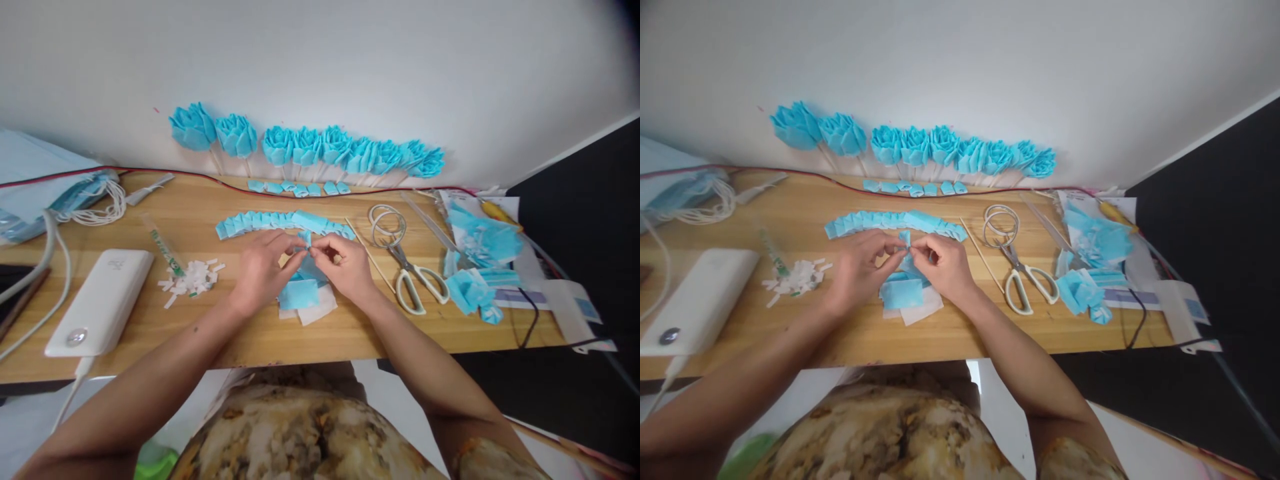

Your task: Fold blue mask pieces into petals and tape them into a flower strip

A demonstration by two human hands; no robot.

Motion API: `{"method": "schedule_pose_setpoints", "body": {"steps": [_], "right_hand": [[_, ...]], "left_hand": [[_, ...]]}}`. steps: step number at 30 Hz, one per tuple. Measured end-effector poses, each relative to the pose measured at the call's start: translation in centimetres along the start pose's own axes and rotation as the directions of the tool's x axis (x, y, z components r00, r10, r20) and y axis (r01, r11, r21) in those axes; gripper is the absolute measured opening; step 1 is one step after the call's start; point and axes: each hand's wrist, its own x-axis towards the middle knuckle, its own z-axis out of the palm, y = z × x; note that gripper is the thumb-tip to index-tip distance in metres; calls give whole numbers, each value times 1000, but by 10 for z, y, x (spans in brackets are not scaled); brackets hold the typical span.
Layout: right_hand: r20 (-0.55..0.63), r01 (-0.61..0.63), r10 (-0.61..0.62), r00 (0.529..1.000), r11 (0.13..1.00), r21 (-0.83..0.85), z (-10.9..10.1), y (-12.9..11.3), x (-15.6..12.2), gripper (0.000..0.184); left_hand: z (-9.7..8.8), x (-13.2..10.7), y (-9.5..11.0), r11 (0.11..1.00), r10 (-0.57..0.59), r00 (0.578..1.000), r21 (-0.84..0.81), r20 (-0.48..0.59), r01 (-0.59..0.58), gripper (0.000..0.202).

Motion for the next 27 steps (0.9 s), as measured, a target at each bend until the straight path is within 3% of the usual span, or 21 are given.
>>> {"method": "schedule_pose_setpoints", "body": {"steps": [7,17,27], "right_hand": [[-18,86,-88,996,992,-89,3,0,-2,11],[-1,99,-100,995,987,-129,4,-2,-3,13],[34,37,-33,999,991,-126,4,-1,-3,13]], "left_hand": [[-1,0,1,1000,-2,1000,17,2,2,9],[0,0,3,1000,-20,1000,2,4,20,12],[-3,3,7,972,-183,980,-133,72,191,13]]}}
